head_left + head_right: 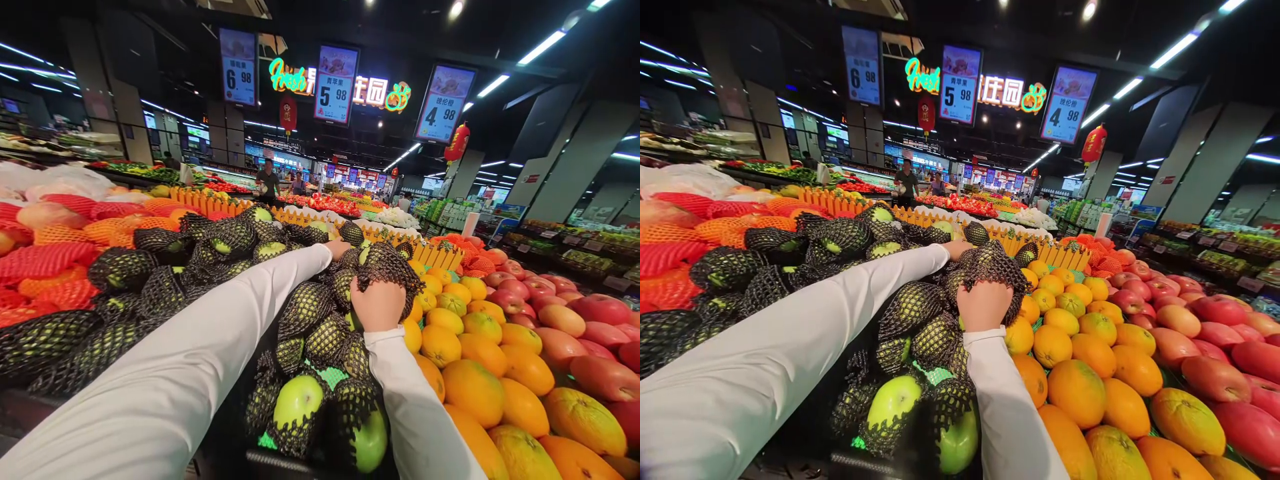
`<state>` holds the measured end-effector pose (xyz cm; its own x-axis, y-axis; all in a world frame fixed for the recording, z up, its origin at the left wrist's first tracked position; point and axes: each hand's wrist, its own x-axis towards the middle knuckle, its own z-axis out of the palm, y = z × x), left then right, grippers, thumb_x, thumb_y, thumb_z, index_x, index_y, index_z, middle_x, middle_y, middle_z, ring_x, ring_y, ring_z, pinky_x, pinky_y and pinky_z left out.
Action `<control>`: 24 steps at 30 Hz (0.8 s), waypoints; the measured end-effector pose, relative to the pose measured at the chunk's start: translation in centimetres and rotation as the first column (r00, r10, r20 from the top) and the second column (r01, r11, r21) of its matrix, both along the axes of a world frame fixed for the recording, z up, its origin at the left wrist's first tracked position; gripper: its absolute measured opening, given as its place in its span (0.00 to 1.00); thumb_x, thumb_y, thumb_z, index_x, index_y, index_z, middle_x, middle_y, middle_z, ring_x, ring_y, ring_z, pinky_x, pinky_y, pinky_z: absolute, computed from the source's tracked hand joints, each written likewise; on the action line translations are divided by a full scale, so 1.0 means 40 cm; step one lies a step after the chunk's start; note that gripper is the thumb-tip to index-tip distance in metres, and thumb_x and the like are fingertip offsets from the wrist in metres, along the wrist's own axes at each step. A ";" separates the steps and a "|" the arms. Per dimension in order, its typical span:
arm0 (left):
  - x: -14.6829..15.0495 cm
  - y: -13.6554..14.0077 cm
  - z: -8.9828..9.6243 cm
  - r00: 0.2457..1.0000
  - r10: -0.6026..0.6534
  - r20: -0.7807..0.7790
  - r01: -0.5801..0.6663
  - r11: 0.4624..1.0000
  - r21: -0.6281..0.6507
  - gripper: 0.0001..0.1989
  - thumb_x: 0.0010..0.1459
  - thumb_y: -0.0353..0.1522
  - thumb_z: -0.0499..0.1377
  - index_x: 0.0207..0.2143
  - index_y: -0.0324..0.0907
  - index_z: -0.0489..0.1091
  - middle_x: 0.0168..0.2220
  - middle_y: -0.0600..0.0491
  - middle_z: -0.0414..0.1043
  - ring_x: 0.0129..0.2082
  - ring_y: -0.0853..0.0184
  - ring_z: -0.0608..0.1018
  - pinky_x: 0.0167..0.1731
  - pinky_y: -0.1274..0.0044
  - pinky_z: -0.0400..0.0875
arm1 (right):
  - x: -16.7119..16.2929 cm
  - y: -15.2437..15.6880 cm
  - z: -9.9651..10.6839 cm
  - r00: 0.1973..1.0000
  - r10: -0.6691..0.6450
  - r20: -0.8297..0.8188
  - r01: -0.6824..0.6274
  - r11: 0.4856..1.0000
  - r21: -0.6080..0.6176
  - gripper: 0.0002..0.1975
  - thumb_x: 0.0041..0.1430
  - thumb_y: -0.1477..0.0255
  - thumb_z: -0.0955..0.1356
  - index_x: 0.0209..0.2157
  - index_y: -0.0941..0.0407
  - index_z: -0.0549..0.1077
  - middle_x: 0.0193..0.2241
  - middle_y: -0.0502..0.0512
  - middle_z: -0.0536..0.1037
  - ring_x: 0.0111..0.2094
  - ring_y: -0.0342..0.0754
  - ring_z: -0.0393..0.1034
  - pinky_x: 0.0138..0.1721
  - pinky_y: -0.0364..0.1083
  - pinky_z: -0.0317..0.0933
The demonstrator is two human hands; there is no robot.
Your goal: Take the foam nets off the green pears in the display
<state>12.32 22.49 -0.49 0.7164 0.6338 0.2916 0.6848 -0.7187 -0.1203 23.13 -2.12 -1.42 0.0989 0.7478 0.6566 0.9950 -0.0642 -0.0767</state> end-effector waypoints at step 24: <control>-0.042 -0.160 0.324 0.860 0.180 0.477 -0.354 0.884 0.305 0.35 0.57 0.38 0.65 0.61 0.35 0.56 0.60 0.35 0.60 0.51 0.50 0.75 0.47 0.68 0.67 | 0.011 -0.001 0.022 0.994 0.032 -0.102 -0.024 0.996 0.085 0.21 0.69 0.68 0.58 0.38 0.63 0.79 0.38 0.70 0.80 0.42 0.61 0.75 0.40 0.51 0.62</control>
